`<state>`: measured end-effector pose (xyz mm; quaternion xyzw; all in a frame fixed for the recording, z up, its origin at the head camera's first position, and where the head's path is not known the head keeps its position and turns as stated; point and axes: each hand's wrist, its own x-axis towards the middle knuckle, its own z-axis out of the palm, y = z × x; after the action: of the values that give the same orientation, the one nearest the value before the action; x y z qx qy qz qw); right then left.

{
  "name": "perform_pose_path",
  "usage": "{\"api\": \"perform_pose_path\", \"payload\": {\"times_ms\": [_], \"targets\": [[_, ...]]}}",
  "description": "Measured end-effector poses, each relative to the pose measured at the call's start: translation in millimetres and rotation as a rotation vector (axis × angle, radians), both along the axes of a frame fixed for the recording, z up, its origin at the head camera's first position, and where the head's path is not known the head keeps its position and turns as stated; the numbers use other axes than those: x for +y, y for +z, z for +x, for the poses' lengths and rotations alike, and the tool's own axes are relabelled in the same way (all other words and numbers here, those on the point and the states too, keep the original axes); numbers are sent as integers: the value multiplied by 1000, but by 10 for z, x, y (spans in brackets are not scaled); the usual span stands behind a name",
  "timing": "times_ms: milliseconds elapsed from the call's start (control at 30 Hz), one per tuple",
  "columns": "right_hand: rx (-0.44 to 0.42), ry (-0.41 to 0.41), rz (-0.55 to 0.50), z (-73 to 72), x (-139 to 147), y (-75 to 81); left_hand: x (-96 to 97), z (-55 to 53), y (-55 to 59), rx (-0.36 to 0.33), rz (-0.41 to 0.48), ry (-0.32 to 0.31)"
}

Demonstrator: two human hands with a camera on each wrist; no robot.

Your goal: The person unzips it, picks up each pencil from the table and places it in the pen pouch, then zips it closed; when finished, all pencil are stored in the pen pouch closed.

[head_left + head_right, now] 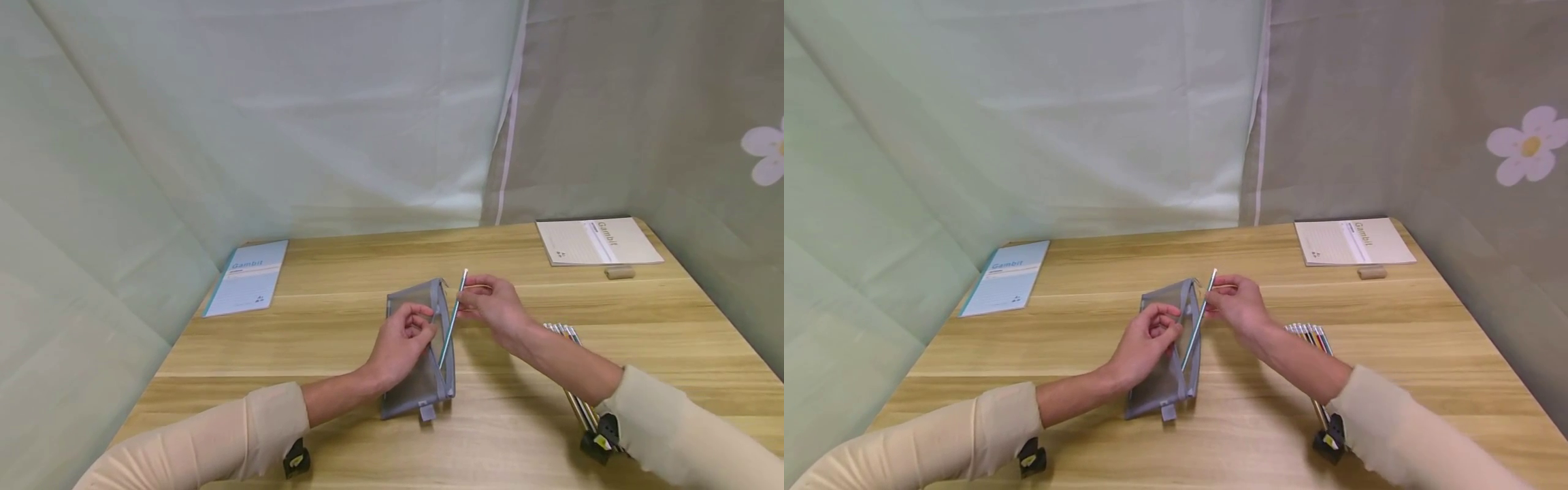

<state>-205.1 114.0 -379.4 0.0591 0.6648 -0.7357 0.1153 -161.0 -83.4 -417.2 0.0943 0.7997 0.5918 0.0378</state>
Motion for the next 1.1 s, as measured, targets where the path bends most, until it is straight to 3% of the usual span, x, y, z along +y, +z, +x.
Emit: {"api": "perform_pose_path", "payload": {"times_ms": [333, 800, 1100], "targets": [[-17, 29, 4, 50, -106, -36, 24, -10, 19, 19, 41, -13], [-4, 37, 58, 43, -174, -112, 28, 25, 32, 0, 19, -26], [-13, 69, 94, 44, -219, -155, 32, 9, 20, 27, 25, -28]]}}
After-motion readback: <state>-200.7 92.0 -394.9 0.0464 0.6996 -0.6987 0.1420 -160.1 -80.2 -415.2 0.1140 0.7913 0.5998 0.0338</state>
